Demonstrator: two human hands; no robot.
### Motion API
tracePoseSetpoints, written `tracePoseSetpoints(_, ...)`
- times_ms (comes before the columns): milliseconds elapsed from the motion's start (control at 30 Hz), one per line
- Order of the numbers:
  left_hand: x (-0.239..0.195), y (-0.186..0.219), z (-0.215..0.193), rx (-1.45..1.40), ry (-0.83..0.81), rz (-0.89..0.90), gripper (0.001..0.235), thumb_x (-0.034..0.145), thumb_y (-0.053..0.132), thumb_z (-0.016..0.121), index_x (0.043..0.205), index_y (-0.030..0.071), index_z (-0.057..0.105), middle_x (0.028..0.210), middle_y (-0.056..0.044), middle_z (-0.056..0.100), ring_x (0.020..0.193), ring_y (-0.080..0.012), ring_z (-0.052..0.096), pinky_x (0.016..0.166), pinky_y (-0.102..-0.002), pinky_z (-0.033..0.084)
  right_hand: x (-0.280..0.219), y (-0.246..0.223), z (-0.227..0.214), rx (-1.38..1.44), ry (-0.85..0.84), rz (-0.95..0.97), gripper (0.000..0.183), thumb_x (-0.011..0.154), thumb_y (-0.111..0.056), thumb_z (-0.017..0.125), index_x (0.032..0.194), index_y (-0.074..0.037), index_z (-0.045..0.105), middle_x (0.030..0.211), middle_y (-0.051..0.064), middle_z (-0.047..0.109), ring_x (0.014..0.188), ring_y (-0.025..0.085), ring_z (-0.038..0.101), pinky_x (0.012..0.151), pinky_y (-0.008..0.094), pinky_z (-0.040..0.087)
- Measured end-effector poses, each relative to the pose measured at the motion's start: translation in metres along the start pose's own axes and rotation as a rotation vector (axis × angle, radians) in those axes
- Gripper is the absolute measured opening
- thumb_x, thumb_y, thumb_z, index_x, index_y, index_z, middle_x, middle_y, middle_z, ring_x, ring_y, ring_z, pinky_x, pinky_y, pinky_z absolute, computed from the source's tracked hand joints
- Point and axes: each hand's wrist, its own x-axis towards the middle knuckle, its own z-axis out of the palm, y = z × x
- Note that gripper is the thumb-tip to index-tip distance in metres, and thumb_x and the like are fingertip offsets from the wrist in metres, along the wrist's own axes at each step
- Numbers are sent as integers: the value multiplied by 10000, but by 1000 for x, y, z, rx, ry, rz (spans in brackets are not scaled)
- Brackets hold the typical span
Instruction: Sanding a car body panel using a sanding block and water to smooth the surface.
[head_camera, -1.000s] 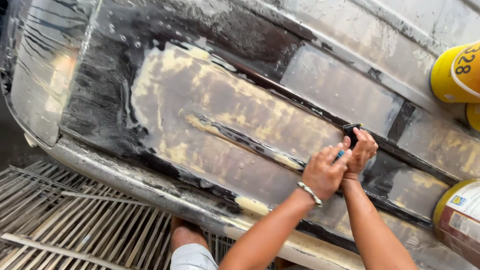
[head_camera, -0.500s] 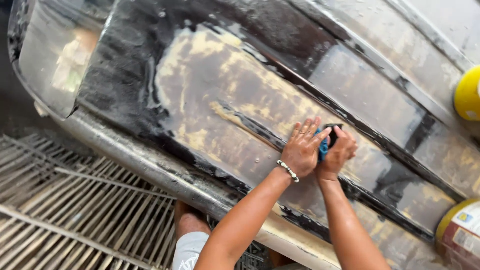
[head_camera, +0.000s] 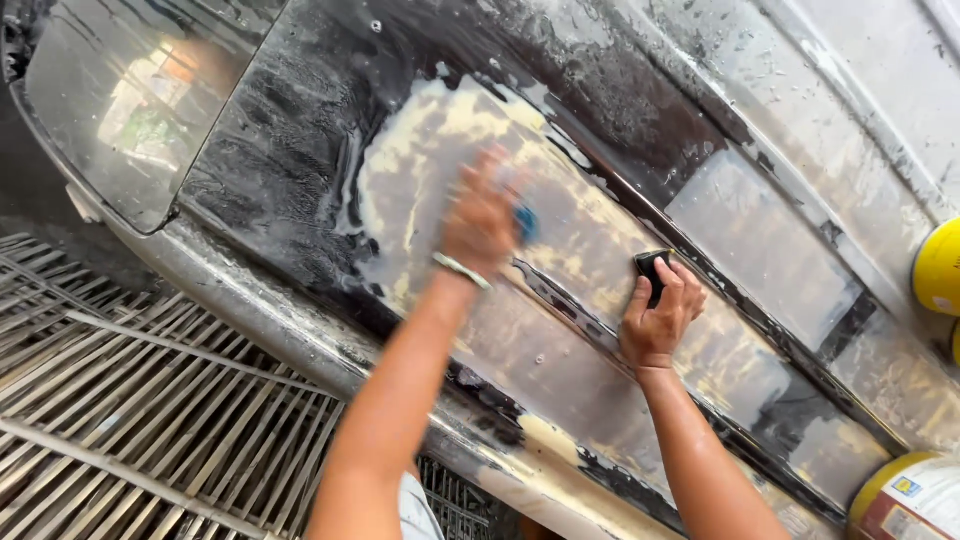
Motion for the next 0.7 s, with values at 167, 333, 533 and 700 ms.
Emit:
tracePoseSetpoints(167,58,-123,-23,-143,142,-306,369,994,60,516,1346,46,627,1455,-209,578,1394,-357,520,1137,-461,486,-3,0,1,-2,-12,-2,288,1052,-159,644,1324,-80,596,1368,185,579,1333,364,498,1179,523,275)
tracePoseSetpoints(333,33,9,-67,-420,342,-321,279,985,33,545,1233,55,670,1233,-145,698,1174,-306,682,1071,-416,561,-3,-6,-6,5,-9,5,286,1046,-144,654,1315,-66,595,1346,188,579,1305,371,512,1164,509,309)
tracePoseSetpoints(533,-106,228,-31,-761,-49,-337,378,909,87,684,1279,115,613,1252,-191,559,1189,-403,573,1055,-500,502,-14,40,-26,329,-1,87,266,1038,-134,647,1288,-61,593,1289,153,590,1229,353,552,1114,469,411)
tracePoseSetpoints(700,-200,286,3,-346,-410,-29,745,931,318,658,1621,138,442,1747,-83,276,1633,-279,222,1299,-571,152,-79,94,-54,157,126,44,246,1064,-106,616,1291,-14,600,1297,184,590,1257,380,543,1149,490,403)
